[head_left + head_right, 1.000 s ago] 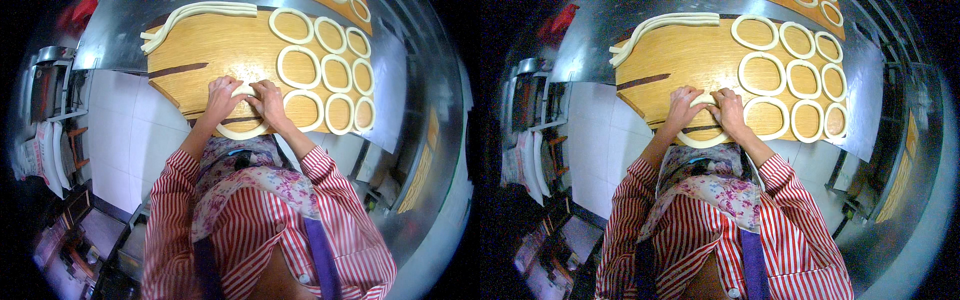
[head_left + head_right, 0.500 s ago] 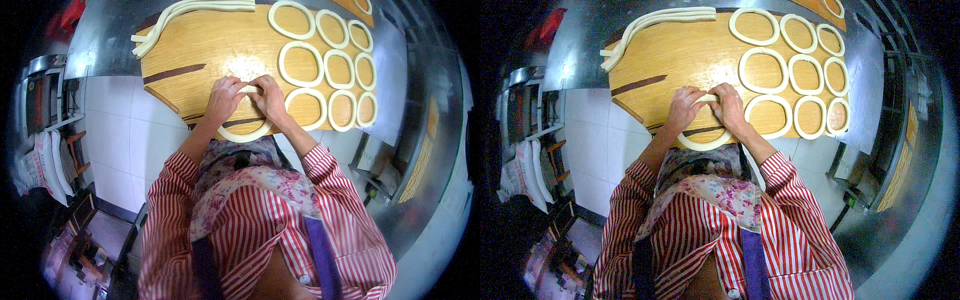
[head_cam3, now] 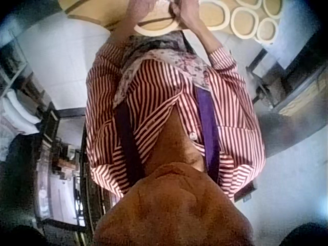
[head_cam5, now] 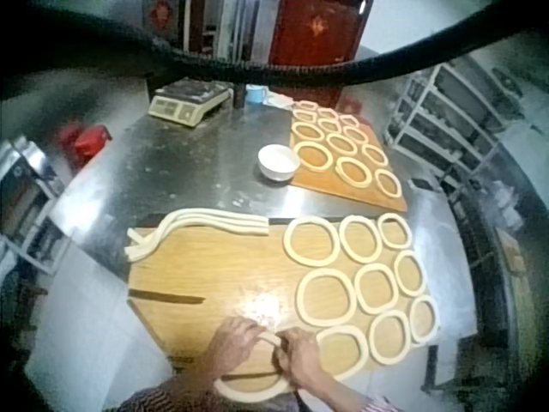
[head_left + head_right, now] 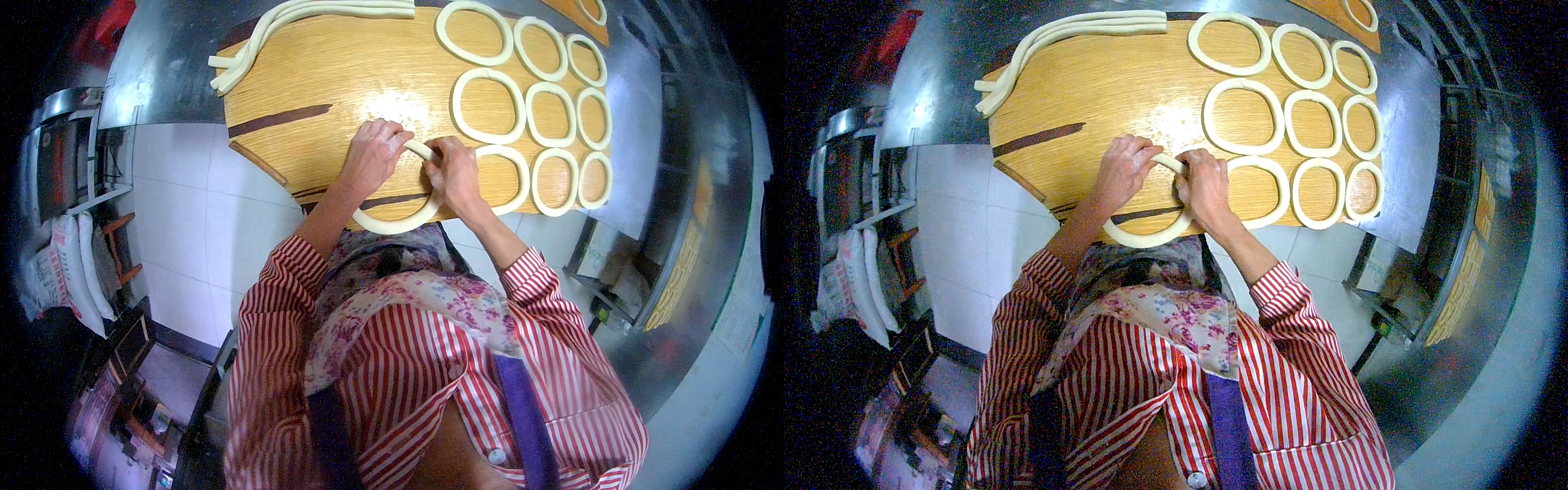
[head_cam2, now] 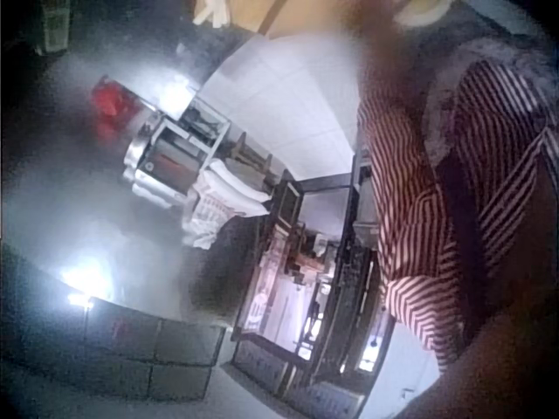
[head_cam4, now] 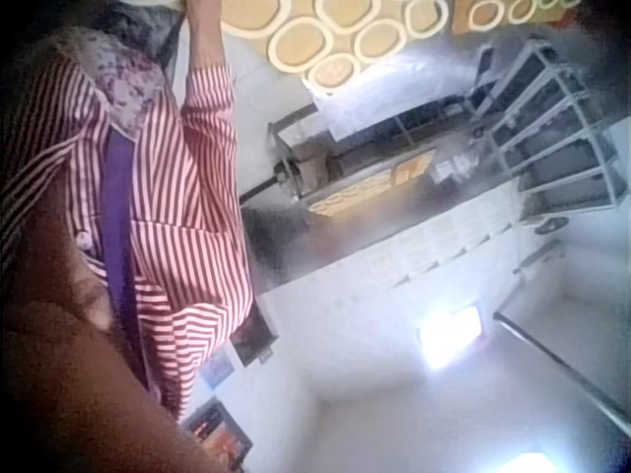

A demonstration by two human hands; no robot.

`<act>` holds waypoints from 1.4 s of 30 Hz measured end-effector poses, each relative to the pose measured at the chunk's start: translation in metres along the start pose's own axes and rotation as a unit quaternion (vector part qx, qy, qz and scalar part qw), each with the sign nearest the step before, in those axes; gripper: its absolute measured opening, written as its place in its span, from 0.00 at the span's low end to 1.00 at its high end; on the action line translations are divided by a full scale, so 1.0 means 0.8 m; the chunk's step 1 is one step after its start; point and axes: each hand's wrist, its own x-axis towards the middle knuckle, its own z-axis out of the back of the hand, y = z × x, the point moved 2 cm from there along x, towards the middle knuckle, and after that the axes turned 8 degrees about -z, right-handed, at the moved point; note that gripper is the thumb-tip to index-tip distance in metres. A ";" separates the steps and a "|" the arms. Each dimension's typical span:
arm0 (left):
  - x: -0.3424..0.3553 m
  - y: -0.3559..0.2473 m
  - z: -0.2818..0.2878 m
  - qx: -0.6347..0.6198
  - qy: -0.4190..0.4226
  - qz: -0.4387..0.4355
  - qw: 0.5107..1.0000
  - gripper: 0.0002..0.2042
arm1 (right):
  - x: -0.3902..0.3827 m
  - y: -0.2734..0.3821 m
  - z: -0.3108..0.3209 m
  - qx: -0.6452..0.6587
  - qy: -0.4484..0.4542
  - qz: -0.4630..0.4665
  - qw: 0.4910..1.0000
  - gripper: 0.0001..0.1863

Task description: The person shapes long strips of dough into circular rings by hand on a wooden board. They repeatedly pick up a strip, form it into a circle, and press the ends together to seal the ring, placing the finished pieces in a grid pattern on the board.

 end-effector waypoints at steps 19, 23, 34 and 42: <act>-0.047 -0.013 0.017 0.039 -0.116 0.124 0.985 0.22 | 0.029 0.033 -0.020 0.046 -0.028 0.206 0.977 0.19; -0.058 -0.017 0.028 0.072 -0.131 0.162 0.976 0.21 | 0.033 0.046 -0.016 0.063 -0.005 0.215 0.974 0.18; -0.072 -0.018 0.019 0.070 -0.145 0.187 0.969 0.22 | 0.041 0.041 -0.023 0.071 0.012 0.223 0.972 0.17; -0.106 -0.037 0.040 0.051 -0.139 0.192 0.970 0.25 | 0.043 0.021 0.007 0.076 0.035 0.153 0.985 0.23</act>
